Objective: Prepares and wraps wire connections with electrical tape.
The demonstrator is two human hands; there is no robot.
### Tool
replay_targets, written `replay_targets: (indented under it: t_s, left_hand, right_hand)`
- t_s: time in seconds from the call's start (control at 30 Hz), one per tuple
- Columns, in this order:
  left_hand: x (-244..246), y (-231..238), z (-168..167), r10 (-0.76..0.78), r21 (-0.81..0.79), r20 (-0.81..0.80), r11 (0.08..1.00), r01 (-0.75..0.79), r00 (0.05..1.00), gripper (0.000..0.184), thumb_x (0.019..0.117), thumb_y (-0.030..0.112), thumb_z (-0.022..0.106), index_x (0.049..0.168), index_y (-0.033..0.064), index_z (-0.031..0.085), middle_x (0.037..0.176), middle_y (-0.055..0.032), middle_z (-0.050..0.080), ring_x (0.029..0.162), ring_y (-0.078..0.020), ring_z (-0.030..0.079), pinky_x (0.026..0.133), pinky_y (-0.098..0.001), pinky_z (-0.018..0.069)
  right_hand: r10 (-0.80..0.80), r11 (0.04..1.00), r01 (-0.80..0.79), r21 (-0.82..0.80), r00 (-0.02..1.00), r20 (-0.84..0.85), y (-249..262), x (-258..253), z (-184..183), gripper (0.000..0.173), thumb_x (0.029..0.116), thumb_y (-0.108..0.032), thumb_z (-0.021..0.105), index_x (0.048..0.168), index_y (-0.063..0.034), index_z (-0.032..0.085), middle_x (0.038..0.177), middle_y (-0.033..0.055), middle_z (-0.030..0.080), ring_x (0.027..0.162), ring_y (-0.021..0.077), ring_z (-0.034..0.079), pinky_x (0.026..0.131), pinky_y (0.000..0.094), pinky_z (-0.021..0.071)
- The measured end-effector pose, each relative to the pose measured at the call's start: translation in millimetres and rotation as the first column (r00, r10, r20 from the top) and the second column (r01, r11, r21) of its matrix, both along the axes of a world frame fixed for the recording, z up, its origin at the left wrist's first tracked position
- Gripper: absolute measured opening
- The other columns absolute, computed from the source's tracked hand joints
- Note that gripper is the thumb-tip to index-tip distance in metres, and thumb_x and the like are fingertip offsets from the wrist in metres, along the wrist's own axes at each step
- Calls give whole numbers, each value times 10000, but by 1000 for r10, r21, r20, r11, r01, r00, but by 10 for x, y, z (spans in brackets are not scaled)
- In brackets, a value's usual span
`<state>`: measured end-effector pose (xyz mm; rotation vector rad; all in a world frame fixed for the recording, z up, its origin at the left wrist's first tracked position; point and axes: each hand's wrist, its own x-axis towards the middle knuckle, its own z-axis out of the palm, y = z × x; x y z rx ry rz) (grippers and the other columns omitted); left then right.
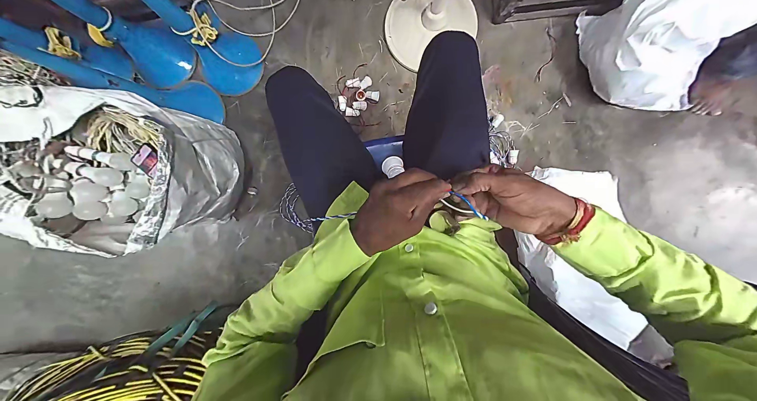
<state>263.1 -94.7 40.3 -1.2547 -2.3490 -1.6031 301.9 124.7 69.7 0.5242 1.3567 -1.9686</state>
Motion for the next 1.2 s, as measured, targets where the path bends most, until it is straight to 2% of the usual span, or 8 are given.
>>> replay_targets:
  t_s: [0.23,0.43,0.6,0.73,0.8,0.9,1.0,1.2]
  left_hand:
    - [-26,-17,6,61,2,104,998,-62,993,128,938,34,679,1003,-8,781,954,-119,745,876,-118,715,797,-229,591]
    - [-7,-1,38,68,3,112,998,-69,991,124,926,16,679,986,-15,783,919,-116,741,819,-107,708,750,-225,593]
    - [0,-14,21,68,-20,55,998,-67,996,119,916,13,692,982,-12,787,934,-125,745,858,-134,716,784,-232,587]
    - [3,-29,-45,-11,4,41,1000,11,999,120,935,20,692,1000,-24,784,967,-149,740,906,-161,719,832,-249,588]
    - [4,-48,-9,-63,-2,69,998,63,996,124,937,15,690,1011,-21,784,982,-140,736,911,-149,708,832,-246,581]
    - [11,-61,17,-89,-12,153,996,92,984,142,929,-9,686,1033,-33,781,998,-151,742,910,-139,713,827,-243,588]
    - [-1,-83,21,-47,-52,252,997,62,967,131,935,8,688,1029,-24,774,966,-116,736,799,-83,688,718,-222,591]
    - [-36,-126,49,17,-96,359,995,19,933,149,937,30,705,1065,-23,759,869,-77,710,661,-79,655,591,-229,587]
  right_hand:
    - [349,773,214,598,642,-682,31,216,-84,269,1000,-209,621,1206,-36,638,912,-35,697,769,18,648,677,195,564]
    - [680,547,506,667,196,-706,-2,241,-176,206,983,-177,675,1061,-12,771,947,127,759,874,203,722,818,323,586]
    - [709,502,449,739,275,-649,-28,201,-115,229,1000,-140,583,1040,-4,763,984,150,736,949,258,698,869,355,566]
    - [526,660,131,740,622,-579,-22,197,-45,174,983,-223,599,985,-118,737,946,-27,654,887,52,609,765,209,515]
    - [315,861,-54,505,836,-449,-20,178,-11,133,982,-131,593,905,-124,700,757,-56,629,657,18,580,559,166,475]
    - [190,976,-161,146,958,-216,35,98,-81,215,971,-109,533,864,-134,718,756,-41,674,688,22,629,640,177,535]
    - [241,956,-161,244,906,-347,40,73,-77,144,997,-116,604,903,-107,712,755,-20,675,677,29,628,611,165,524]
    - [582,657,363,660,312,-751,-10,199,-223,220,996,-230,618,1053,-58,742,913,61,731,837,135,697,755,295,574]
